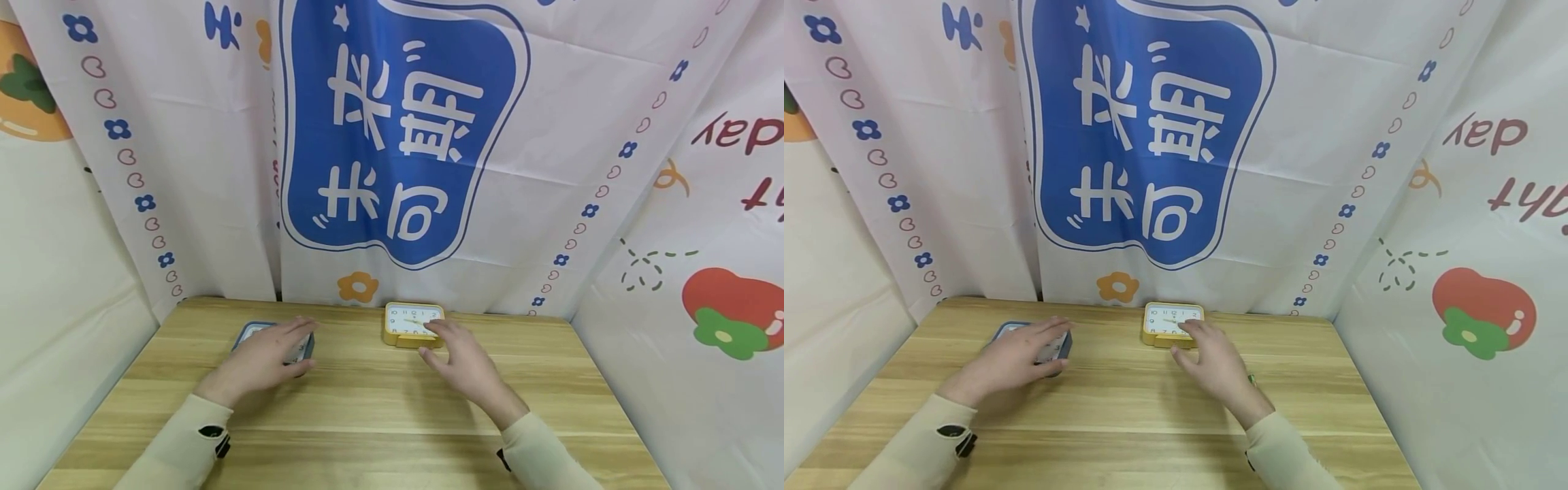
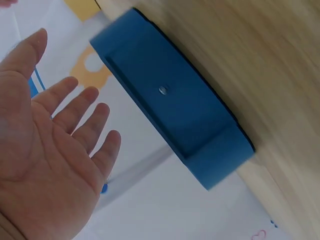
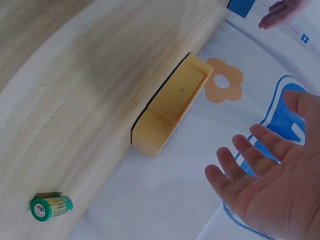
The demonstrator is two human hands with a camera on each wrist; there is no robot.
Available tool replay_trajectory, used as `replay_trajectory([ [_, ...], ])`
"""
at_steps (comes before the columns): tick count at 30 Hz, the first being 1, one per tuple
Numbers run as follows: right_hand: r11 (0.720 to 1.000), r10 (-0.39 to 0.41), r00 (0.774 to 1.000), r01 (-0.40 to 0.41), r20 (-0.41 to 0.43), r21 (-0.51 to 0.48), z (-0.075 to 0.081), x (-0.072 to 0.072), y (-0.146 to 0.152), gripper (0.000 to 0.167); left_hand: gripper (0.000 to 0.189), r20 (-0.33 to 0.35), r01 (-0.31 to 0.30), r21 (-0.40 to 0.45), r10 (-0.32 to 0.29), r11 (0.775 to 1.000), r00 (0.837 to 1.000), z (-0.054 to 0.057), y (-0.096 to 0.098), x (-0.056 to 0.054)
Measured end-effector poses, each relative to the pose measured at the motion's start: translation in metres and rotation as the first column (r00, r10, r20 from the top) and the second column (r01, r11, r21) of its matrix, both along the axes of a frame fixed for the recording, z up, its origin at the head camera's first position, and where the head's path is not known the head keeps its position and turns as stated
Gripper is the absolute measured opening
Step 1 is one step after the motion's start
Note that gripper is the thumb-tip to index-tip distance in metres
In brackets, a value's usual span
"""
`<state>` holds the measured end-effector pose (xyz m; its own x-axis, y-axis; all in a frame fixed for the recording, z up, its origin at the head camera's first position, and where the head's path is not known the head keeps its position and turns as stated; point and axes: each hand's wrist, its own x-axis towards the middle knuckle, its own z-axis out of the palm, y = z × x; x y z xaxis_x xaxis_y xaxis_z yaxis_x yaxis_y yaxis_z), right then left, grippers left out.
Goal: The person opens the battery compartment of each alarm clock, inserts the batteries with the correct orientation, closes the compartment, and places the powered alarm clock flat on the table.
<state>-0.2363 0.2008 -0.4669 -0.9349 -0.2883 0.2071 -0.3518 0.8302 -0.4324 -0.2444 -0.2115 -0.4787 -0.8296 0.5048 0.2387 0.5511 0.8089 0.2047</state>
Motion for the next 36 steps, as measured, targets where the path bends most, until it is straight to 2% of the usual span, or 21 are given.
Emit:
replay_trajectory([
  [6, 0.992, 0.059, 0.994, -0.049, -0.087, 0.119, -0.004, 0.012, -0.007, 0.060, 0.078, 0.038, -0.027, -0.008, 0.028, 1.000, 0.999, 0.000, -0.014, -0.005],
  [10, 0.982, 0.107, 0.985, -0.083, -0.134, 0.171, -0.005, 0.020, -0.011, 0.060, 0.082, 0.073, -0.022, -0.007, 0.022, 1.000, 0.997, -0.001, -0.024, -0.009],
  [16, 0.939, 0.210, 0.956, -0.139, -0.204, 0.313, -0.008, 0.028, -0.016, 0.062, 0.087, 0.106, -0.011, -0.012, 0.013, 1.000, 0.994, -0.001, -0.036, -0.014],
  [21, 0.895, 0.284, 0.941, -0.190, -0.184, 0.404, -0.011, 0.033, -0.018, 0.067, 0.094, 0.122, -0.004, -0.018, 0.006, 1.000, 0.993, -0.001, -0.045, -0.016],
  [28, 0.837, 0.382, 0.914, -0.279, -0.138, 0.471, -0.013, 0.039, -0.018, 0.070, 0.098, 0.146, -0.023, -0.042, 0.029, 0.999, 0.989, -0.006, -0.056, -0.023],
  [31, 0.820, 0.407, 0.903, -0.294, -0.140, 0.491, -0.014, 0.040, -0.018, 0.071, 0.102, 0.156, -0.021, -0.053, 0.029, 0.998, 0.987, -0.008, -0.060, -0.025],
  [36, 0.812, 0.429, 0.887, -0.296, -0.171, 0.503, -0.016, 0.040, -0.019, 0.070, 0.110, 0.189, -0.011, -0.060, 0.023, 0.998, 0.982, -0.009, -0.066, -0.029],
])
